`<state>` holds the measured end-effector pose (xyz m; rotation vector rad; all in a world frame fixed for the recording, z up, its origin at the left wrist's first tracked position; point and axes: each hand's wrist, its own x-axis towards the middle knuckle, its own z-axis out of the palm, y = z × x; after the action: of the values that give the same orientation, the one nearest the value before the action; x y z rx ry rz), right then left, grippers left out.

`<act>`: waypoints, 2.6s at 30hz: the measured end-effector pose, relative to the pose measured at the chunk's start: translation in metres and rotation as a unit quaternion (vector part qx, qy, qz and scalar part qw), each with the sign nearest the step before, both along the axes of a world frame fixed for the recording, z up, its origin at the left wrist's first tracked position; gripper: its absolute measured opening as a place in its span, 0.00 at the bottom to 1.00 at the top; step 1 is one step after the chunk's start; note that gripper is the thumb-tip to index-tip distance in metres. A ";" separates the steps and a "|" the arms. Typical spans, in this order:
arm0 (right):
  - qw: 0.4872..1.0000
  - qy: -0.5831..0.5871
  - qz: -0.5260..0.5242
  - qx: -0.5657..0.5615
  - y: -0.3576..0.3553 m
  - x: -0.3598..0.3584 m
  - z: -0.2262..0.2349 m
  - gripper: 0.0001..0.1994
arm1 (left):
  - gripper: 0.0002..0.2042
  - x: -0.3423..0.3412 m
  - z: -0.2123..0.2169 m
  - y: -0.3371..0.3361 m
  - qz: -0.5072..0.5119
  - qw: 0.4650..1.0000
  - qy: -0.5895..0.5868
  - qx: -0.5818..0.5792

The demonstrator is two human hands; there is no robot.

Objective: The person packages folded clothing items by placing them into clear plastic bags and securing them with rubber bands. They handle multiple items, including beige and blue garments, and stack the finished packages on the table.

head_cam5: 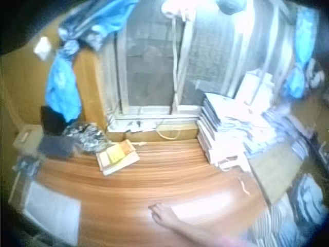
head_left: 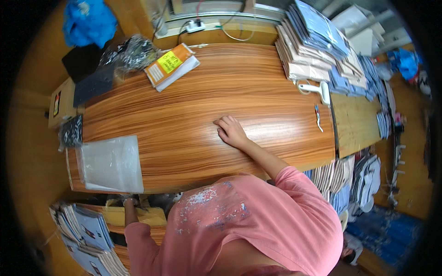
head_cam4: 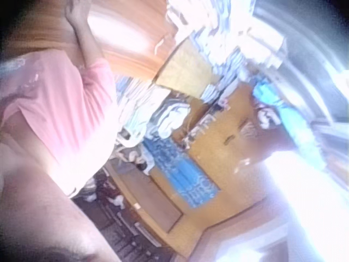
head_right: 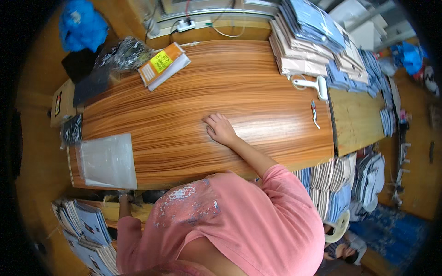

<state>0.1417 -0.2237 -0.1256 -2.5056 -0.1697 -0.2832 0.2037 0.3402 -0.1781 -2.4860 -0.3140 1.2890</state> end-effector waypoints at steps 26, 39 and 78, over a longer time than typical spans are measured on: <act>0.989 -0.008 -0.098 0.111 -0.101 -0.014 -0.024 0.16 | 0.24 -0.043 0.114 -0.321 -0.290 0.762 -0.143 -0.561; 0.888 0.075 -0.402 -0.209 -0.251 -0.046 -0.002 0.14 | 0.28 -0.082 0.110 -0.301 -0.228 0.852 -0.086 -0.464; 0.889 0.009 -0.414 -0.196 -0.179 -0.127 -0.035 0.22 | 0.38 0.027 0.079 -0.116 0.014 0.755 -0.582 -0.301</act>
<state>0.0147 -0.4030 -0.1606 -2.8402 0.9677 -0.6108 0.2306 0.2239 -0.0995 -3.5292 -0.1953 -0.4746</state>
